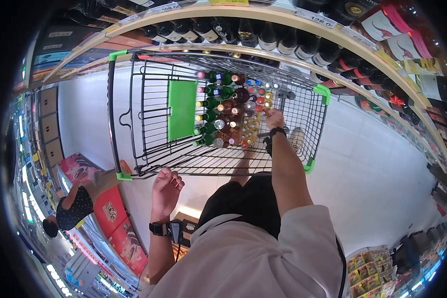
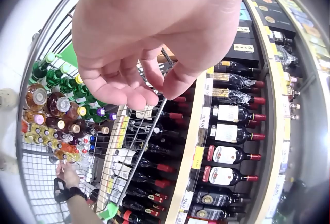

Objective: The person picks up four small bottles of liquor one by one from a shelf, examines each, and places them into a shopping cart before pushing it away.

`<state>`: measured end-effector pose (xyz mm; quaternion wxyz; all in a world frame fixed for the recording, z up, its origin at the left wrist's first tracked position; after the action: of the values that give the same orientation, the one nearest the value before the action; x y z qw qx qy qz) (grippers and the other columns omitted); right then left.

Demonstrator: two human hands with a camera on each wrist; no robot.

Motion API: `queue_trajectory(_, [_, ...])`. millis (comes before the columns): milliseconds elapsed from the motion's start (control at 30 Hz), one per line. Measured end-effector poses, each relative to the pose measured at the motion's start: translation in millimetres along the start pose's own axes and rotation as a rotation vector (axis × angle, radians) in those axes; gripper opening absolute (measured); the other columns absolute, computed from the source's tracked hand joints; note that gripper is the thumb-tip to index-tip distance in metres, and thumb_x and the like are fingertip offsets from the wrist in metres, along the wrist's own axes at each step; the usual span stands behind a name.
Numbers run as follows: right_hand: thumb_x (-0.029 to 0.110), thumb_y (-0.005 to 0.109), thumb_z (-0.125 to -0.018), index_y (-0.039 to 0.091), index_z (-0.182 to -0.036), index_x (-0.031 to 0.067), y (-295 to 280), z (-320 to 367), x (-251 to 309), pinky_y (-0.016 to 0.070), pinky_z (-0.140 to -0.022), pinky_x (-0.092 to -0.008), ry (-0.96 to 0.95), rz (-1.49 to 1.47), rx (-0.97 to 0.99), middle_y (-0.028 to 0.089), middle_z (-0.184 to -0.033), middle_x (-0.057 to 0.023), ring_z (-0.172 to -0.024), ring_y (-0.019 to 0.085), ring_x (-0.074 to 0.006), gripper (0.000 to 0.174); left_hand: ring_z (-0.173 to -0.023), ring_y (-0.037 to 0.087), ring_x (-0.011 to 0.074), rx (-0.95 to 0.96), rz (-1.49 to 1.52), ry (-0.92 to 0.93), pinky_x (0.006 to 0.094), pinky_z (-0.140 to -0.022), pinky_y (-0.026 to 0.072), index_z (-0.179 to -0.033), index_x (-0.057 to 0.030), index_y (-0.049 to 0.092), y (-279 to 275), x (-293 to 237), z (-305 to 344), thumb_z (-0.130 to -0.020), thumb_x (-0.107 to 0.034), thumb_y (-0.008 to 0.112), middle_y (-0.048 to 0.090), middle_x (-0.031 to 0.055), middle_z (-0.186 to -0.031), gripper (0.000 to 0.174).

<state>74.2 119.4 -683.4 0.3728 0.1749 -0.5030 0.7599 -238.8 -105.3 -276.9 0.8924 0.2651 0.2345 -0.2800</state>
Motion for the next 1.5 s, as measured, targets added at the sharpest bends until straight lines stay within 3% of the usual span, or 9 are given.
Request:
queue_trajectory(133, [0.007, 0.070, -0.072, 0.071, -0.087, 0.0093, -26, 16, 4, 0.0560, -0.077, -0.0344, 0.027, -0.037, 0.089, 0.073, -0.085, -0.0134, -0.083, 0.072, -0.0273, 0.015, -0.084, 0.060, 0.0143, 0.053, -0.009, 0.007, 0.0296, -0.080, 0.0481, -0.097, -0.0117, 0.057, 17, -4, 1, -0.095, -0.010, 0.060, 0.061, 0.0023, -0.089, 0.004])
queue_trajectory(300, [0.000, 0.070, -0.078, 0.067, -0.095, 0.0027, -46, 37, -11, 0.0529, -0.048, -0.0313, -0.065, -0.147, 0.224, 0.069, -0.076, -0.0107, -0.059, 0.065, -0.0176, 0.017, -0.085, 0.060, 0.0156, 0.152, -0.016, 0.041, 0.0299, -0.080, 0.0491, -0.098, -0.0102, 0.056, 40, -11, 5, -0.087, 0.001, 0.056, 0.061, 0.0032, -0.093, 0.015])
queue_trajectory(400, [0.008, 0.075, -0.072, 0.071, -0.089, 0.0037, -76, 54, -6, 0.0565, -0.062, -0.0338, -0.013, -0.118, 0.325, 0.072, -0.081, -0.0132, -0.067, 0.070, -0.0241, 0.018, -0.085, 0.060, 0.0139, 0.202, -0.059, 0.084, 0.0295, -0.080, 0.0508, -0.095, -0.0107, 0.056, 61, -18, 11, -0.088, 0.001, 0.058, 0.060, 0.0021, -0.091, 0.013])
queue_trajectory(533, [-0.002, 0.067, -0.079, 0.067, -0.096, -0.0008, -124, 79, 25, 0.0509, -0.046, -0.0281, 0.167, -0.251, 0.458, 0.070, -0.078, -0.0111, -0.057, 0.063, -0.0149, 0.017, -0.085, 0.060, 0.0139, 0.230, -0.008, 0.101, 0.0290, -0.079, 0.0504, -0.093, -0.0108, 0.055, 79, -21, 12, -0.092, -0.004, 0.059, 0.060, 0.0014, -0.092, 0.008])
queue_trajectory(667, [-0.002, 0.063, -0.080, 0.068, -0.092, -0.0011, -180, 90, 56, 0.0513, -0.049, -0.0287, 0.084, -0.305, 0.415, 0.069, -0.076, -0.0093, -0.059, 0.064, -0.0145, 0.012, -0.085, 0.059, 0.0138, 0.280, 0.076, 0.140, 0.0288, -0.079, 0.0491, -0.092, -0.0126, 0.055, 105, -37, 17, -0.095, -0.009, 0.060, 0.061, 0.0011, -0.094, 0.007])
queue_trajectory(867, [0.010, 0.072, -0.078, 0.070, -0.089, -0.0018, -244, 97, 84, 0.0542, -0.063, -0.0335, -0.457, 0.006, 0.325, 0.071, -0.076, -0.0083, -0.064, 0.065, -0.0177, 0.016, -0.085, 0.059, 0.0135, 0.363, 0.066, 0.189, 0.0282, -0.077, 0.0491, -0.097, -0.0141, 0.055, 152, -46, 30, -0.098, -0.023, 0.059, 0.060, 0.0014, -0.095, 0.010])
queue_trajectory(1000, [0.012, 0.067, -0.081, 0.071, -0.085, 0.0015, -281, 106, 76, 0.0550, -0.066, -0.0337, -0.093, -0.277, 0.340, 0.071, -0.076, -0.0093, -0.069, 0.069, -0.0203, 0.012, -0.083, 0.059, 0.0132, 0.415, 0.076, 0.203, 0.0282, -0.076, 0.0503, -0.096, -0.0129, 0.055, 182, -43, 38, -0.097, -0.018, 0.059, 0.059, 0.0007, -0.092, 0.007])
queue_trajectory(1100, [0.005, 0.062, -0.084, 0.067, -0.089, -0.0008, -301, 105, 78, 0.0468, -0.048, -0.0281, -0.201, -0.295, 0.265, 0.066, -0.071, -0.0053, -0.054, 0.059, -0.0118, 0.009, -0.081, 0.059, 0.0135, 0.490, 0.112, 0.214, 0.0286, -0.073, 0.0514, -0.096, -0.0108, 0.055, 203, -38, 40, -0.093, -0.010, 0.058, 0.059, 0.0014, -0.089, 0.004])
queue_trajectory(1500, [0.003, 0.059, -0.082, 0.068, -0.092, 0.0009, -439, 126, 175, 0.0537, -0.072, -0.0328, -0.549, 0.020, 0.068, 0.070, -0.079, -0.0137, -0.077, 0.069, -0.0215, 0.013, -0.082, 0.063, 0.0187, 0.642, 0.152, 0.239, 0.0326, -0.073, 0.0538, -0.099, -0.0089, 0.057, 278, -23, 65, -0.089, 0.000, 0.054, 0.064, 0.0057, -0.091, 0.014])
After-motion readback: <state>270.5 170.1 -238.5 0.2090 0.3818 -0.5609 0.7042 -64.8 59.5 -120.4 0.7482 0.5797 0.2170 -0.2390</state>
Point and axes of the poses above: each hand's wrist, its own z-axis away from the middle knuckle, its own y-axis out of the palm, x = y × z, the point moved 9 cm from there along -z, towards the middle knuckle
